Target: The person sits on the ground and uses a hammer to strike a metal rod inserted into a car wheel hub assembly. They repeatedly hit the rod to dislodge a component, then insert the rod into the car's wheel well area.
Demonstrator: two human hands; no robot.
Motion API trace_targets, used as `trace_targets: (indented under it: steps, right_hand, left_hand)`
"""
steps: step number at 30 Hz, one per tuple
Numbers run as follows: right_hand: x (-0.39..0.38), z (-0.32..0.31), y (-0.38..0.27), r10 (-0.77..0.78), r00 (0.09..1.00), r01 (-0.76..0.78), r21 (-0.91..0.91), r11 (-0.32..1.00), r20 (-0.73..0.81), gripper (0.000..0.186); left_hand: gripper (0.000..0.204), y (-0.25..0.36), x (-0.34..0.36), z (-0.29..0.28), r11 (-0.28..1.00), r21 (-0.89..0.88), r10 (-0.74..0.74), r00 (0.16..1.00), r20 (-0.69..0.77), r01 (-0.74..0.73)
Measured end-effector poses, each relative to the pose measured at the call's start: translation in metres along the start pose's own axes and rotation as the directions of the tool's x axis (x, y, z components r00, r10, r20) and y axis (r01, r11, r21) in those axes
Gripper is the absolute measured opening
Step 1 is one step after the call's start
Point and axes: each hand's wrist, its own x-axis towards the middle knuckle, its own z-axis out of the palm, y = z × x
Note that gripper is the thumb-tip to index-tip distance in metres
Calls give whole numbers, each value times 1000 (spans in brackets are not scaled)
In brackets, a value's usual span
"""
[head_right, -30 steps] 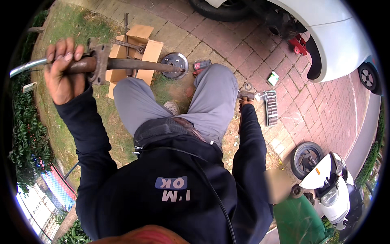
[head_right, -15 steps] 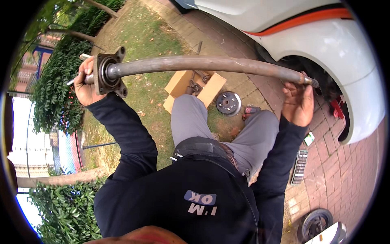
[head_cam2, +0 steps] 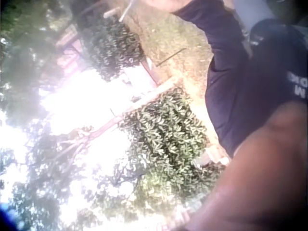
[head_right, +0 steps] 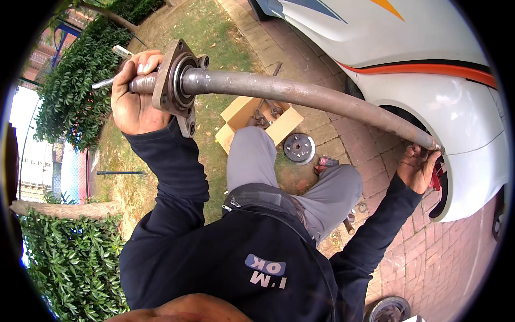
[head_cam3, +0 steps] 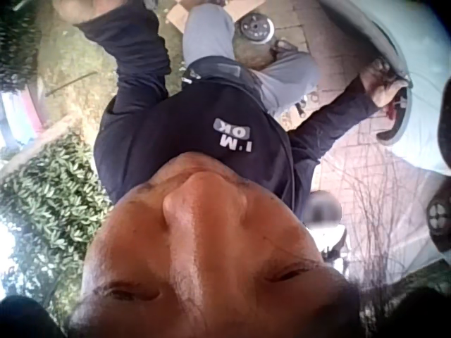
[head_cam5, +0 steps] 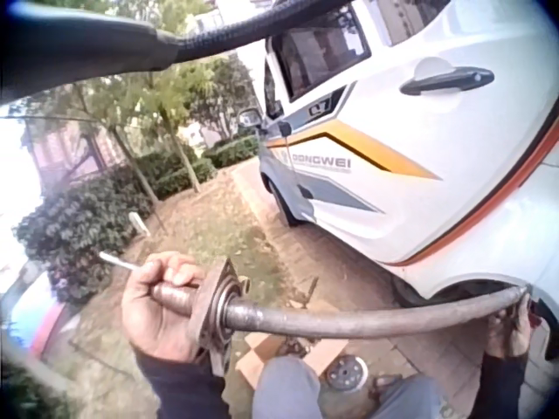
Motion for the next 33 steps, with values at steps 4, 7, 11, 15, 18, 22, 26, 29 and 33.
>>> trace_targets:
  steps: [4,7,11,15,18,22,26,29,33]
  right_hand:
    - [8,3,22,26,987,-18,56,998,-156,29]
    - [14,-19,58,83,964,-56,109,992,-251,28]
    - [-5,-59,136,399,877,-341,237,910,-267,32]
    - [-55,-162,268,679,683,-665,156,731,-269,44]
    - [-81,-107,246,653,458,-743,143,654,-603,44]
    - [-122,-107,161,271,679,-614,-324,720,-682,46]
    - [-208,-185,97,28,579,-751,-520,407,-815,37]
    - [-282,-227,81,-96,599,-770,-539,-342,-795,39]
    - [-302,-214,81,138,366,-808,-388,-444,-920,49]
  left_hand:
    - [24,-9,5,1,988,151,-5,997,-72,16]
    - [25,-19,7,0,958,279,82,996,-26,-71]
    - [33,-32,21,-21,921,380,13,983,181,-83]
    - [37,-83,24,-59,803,596,-64,991,117,-19]
    - [33,-126,0,-100,609,791,-47,992,121,-67]
    - [32,-168,-13,-152,604,795,-24,996,92,-59]
    - [34,-185,-15,-177,613,790,-63,997,47,1]
    - [35,-196,-20,-184,605,796,-78,996,51,6]
    - [36,-211,-28,-183,599,801,-102,992,77,-1]
